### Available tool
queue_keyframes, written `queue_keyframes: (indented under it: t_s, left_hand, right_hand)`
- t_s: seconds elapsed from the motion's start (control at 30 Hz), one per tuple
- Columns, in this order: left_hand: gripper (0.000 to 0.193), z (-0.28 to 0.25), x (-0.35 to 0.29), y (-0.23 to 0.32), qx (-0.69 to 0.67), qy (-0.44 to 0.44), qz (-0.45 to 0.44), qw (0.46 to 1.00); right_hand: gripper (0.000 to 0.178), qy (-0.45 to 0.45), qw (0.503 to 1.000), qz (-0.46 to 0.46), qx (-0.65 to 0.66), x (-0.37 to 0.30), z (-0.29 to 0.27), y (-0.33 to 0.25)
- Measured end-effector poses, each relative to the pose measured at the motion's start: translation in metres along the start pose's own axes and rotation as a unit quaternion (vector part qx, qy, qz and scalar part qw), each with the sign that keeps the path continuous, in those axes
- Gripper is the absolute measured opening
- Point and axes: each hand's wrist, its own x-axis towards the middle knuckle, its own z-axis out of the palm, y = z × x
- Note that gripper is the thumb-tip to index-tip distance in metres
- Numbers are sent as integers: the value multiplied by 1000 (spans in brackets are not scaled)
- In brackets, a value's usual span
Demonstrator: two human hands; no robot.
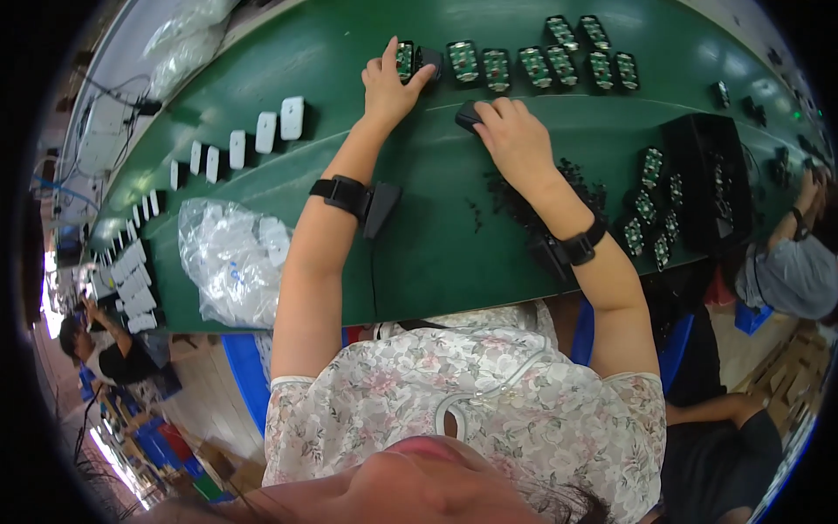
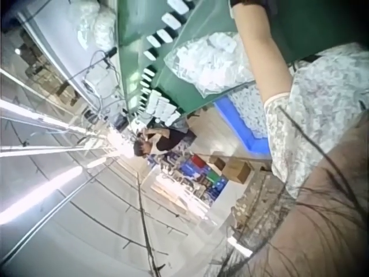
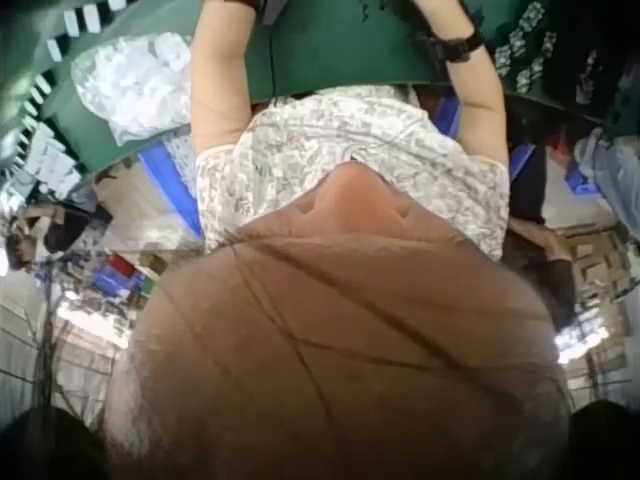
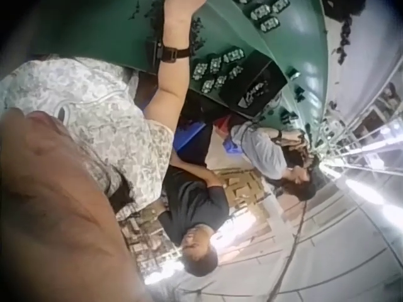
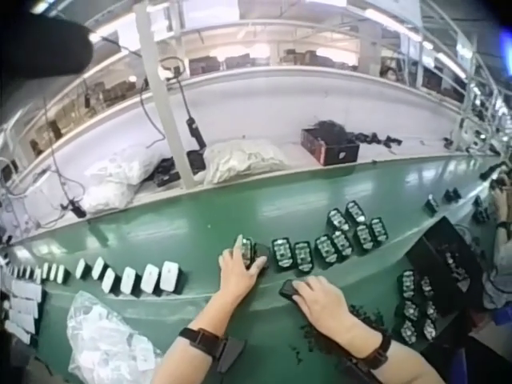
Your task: The person picks up a white plastic plate from a blue bin and a black electronic housing from the table, then presses the two components together by hand. They repeat this assembly process multiple times, placing each completed unit onto the green workbench.
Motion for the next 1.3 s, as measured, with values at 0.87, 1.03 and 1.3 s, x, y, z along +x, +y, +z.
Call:
queue_keyframes:
  t_s: [0.87,1.03,1.3]
  left_hand:
    - [42,-160,-147,-23,82,-59,37,994]
    - [48,-165,-176,-34,61,-37,15,997]
    - [50,-126,-132,-33,20,-2,78,997]
  right_hand:
    - [24,-16,999,40,-30,-10,-5,37]
    - [25,-13,999,38,13,-2,-7,35]
    - [26,-11,987,-84,140,2,12,-48]
